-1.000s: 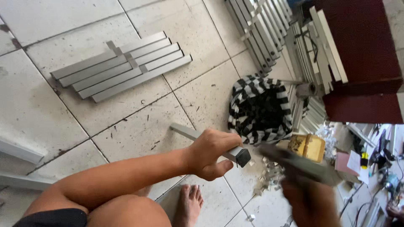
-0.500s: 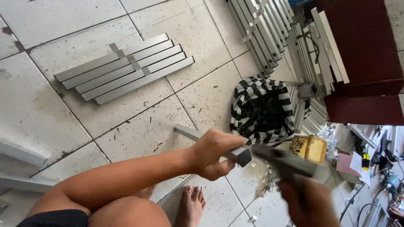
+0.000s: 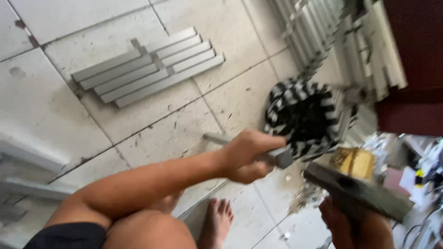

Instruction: The person assembles metal frames by hammering plastic connectors into the ends of aluminum tubes and organizing the finished parts into stacks on the floor.

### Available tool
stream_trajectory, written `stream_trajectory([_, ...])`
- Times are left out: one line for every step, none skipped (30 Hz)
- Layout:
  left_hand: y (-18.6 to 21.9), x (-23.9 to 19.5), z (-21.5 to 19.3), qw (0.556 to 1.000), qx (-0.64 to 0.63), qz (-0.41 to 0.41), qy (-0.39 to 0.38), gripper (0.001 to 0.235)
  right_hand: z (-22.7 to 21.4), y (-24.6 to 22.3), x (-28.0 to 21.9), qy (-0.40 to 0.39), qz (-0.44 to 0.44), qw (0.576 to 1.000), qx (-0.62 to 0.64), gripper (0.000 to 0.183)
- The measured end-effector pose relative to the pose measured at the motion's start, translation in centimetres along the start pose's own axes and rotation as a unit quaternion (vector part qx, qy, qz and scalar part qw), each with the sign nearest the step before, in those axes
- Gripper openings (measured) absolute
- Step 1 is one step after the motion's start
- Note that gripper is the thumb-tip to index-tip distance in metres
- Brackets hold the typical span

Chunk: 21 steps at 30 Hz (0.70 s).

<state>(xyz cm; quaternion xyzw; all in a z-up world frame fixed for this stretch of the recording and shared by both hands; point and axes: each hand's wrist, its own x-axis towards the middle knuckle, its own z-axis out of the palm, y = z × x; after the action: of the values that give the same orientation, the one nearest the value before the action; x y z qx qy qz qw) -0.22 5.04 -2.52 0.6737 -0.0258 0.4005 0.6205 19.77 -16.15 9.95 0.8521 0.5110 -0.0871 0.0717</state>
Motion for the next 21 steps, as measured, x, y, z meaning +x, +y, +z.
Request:
stream_trajectory([-0.2, 0.1, -0.1, 0.999, 0.037, -0.011, -0.011, 0.018, 0.1, 0.3, 0.4, -0.041, -0.088, 0.995, 0.000, 0.025])
stream_trajectory([-0.1, 0.1, -0.1, 0.999, 0.031, -0.026, -0.020, 0.018, -0.4, 0.0, 0.1, -0.053, -0.079, 0.995, 0.012, 0.025])
stream_trajectory([-0.1, 0.2, -0.1, 0.999, 0.021, -0.033, -0.030, 0.016, -0.9, -0.3, -0.1, -0.014, -0.064, 0.997, 0.036, 0.020])
stream_trajectory([-0.3, 0.5, -0.3, 0.999, 0.016, -0.033, -0.038, 0.015, -1.5, -0.4, 0.2, 0.032, -0.052, 0.996, 0.057, 0.022])
stream_trajectory([-0.1, 0.5, -0.5, 0.998, 0.014, -0.043, -0.045, 0.015, -0.9, -0.4, -0.2, 0.025, -0.045, 0.996, 0.066, 0.022])
stream_trajectory([0.0, 0.8, -0.8, 0.998, 0.002, -0.035, -0.052, 0.012, -0.6, -0.3, 0.0, 0.020, -0.025, 0.999, 0.037, 0.026])
stream_trajectory([0.2, 1.2, -1.1, 0.998, -0.011, -0.027, -0.059, 0.010, -0.4, -0.1, 0.2, 0.015, -0.005, 1.000, 0.009, 0.031])
stream_trajectory([-0.6, 0.8, -1.2, 0.998, -0.007, -0.031, -0.063, 0.010, -1.0, -1.1, 0.2, 0.016, -0.005, 1.000, 0.016, 0.031])
stream_trajectory([-1.3, 0.5, -1.4, 0.997, 0.008, -0.033, -0.067, 0.016, -1.7, -1.9, 0.3, 0.018, -0.020, 0.998, 0.054, 0.024])
stream_trajectory([-2.0, 0.2, -1.4, 0.997, 0.021, -0.037, -0.071, 0.023, -2.7, -2.7, 0.4, 0.018, -0.034, 0.995, 0.091, 0.021])
stream_trajectory([-1.7, 0.3, -2.3, 0.996, 0.022, -0.041, -0.074, 0.023, -0.4, -1.8, 0.4, 0.016, -0.033, 0.995, 0.097, 0.021])
stream_trajectory([-1.5, 0.3, -3.2, 0.997, 0.050, -0.046, -0.028, 0.011, 2.0, -0.8, 0.2, 0.010, 0.037, 0.966, 0.257, 0.012])
stream_trajectory([-1.2, 0.4, -3.9, 0.996, 0.077, -0.051, 0.017, 0.009, 4.4, 0.2, 0.0, 0.002, 0.105, 0.906, 0.409, 0.005])
stream_trajectory([-3.0, -1.5, -4.8, 0.995, 0.083, -0.050, 0.012, 0.009, 6.1, -0.6, 1.5, 0.005, 0.103, 0.903, 0.417, 0.005])
stream_trajectory([-4.7, -3.3, -5.8, 0.994, 0.045, -0.062, 0.080, 0.008, 7.7, -1.5, 3.0, 0.015, 0.019, 0.923, 0.384, 0.014])
stream_trajectory([-6.3, -5.1, -6.9, 0.986, 0.004, -0.076, 0.146, 0.019, 9.3, -2.6, 4.4, 0.027, -0.062, 0.935, 0.350, 0.025])
stream_trajectory([-6.2, -5.7, -8.1, 0.987, 0.009, -0.077, 0.138, 0.019, 10.6, -3.4, 5.2, 0.030, -0.060, 0.932, 0.357, 0.025])
stream_trajectory([-6.2, -6.1, -9.1, 0.950, -0.142, -0.114, 0.255, 0.009, 12.0, -4.2, 5.8, 0.061, -0.088, 0.915, 0.389, 0.020])
stream_trajectory([-6.2, -6.5, -10.1, 0.874, -0.285, -0.149, 0.363, 0.022, 13.3, -5.0, 6.4, 0.091, -0.116, 0.896, 0.420, 0.030])
stream_trajectory([-5.6, -7.1, -10.2, 0.878, -0.286, -0.154, 0.351, 0.022, 14.5, -4.9, 6.5, 0.100, -0.106, 0.894, 0.424, 0.030])
stream_trajectory([-5.1, -7.7, -10.3, 0.845, -0.314, -0.180, 0.393, 0.027, 15.7, -4.8, 6.8, 0.087, -0.112, 0.890, 0.433, 0.036])
